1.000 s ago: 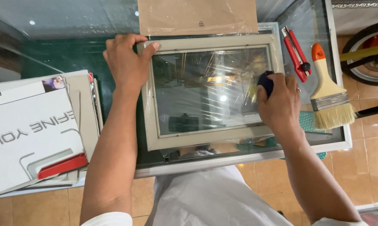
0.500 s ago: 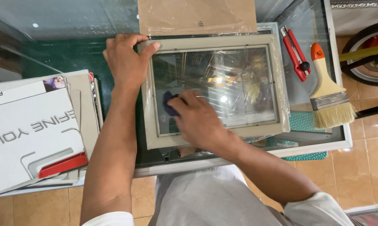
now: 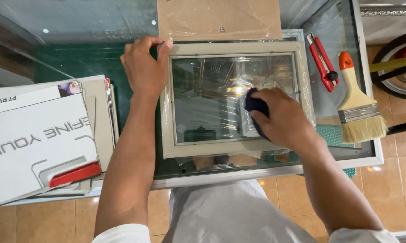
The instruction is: The person cleans a glass picture frame using a cloth.
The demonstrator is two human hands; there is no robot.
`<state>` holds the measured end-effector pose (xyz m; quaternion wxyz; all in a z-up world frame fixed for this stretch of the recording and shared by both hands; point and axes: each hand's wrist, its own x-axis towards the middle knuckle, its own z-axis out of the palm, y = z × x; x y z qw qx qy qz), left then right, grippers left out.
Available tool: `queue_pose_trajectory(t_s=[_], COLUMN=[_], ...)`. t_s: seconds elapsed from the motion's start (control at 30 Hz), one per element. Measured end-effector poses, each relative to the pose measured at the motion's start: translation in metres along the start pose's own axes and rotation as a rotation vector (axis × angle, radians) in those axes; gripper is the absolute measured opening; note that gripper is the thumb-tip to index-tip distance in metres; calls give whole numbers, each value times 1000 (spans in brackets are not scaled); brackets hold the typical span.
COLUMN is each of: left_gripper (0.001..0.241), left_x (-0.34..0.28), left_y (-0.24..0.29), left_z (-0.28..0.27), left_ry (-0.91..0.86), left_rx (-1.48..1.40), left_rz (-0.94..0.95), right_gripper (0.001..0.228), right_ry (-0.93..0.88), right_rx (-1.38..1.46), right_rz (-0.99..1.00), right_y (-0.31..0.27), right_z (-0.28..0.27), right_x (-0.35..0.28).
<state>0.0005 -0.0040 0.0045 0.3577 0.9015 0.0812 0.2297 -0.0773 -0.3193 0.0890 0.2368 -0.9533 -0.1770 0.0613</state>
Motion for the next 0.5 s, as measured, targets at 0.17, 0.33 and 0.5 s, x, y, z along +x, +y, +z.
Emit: queue_pose_trajectory(t_s=[0.17,0.33,0.5], left_gripper=[18,19,22], left_x=[1,1,2], left_y=[-6,-6,-5], left_z=[1,1,2], left_ry=[37,33,-2], left_rx=[7,29,29], left_rz=[49,56,35], right_gripper=[40,35,30], right_ry=[33,55,-234], right_rx=[17,-74,-82], right_rz=[-314,-380,-568], right_y=[-53,-65,-84], right_z=[43,81,61], right_x=[86,137,77])
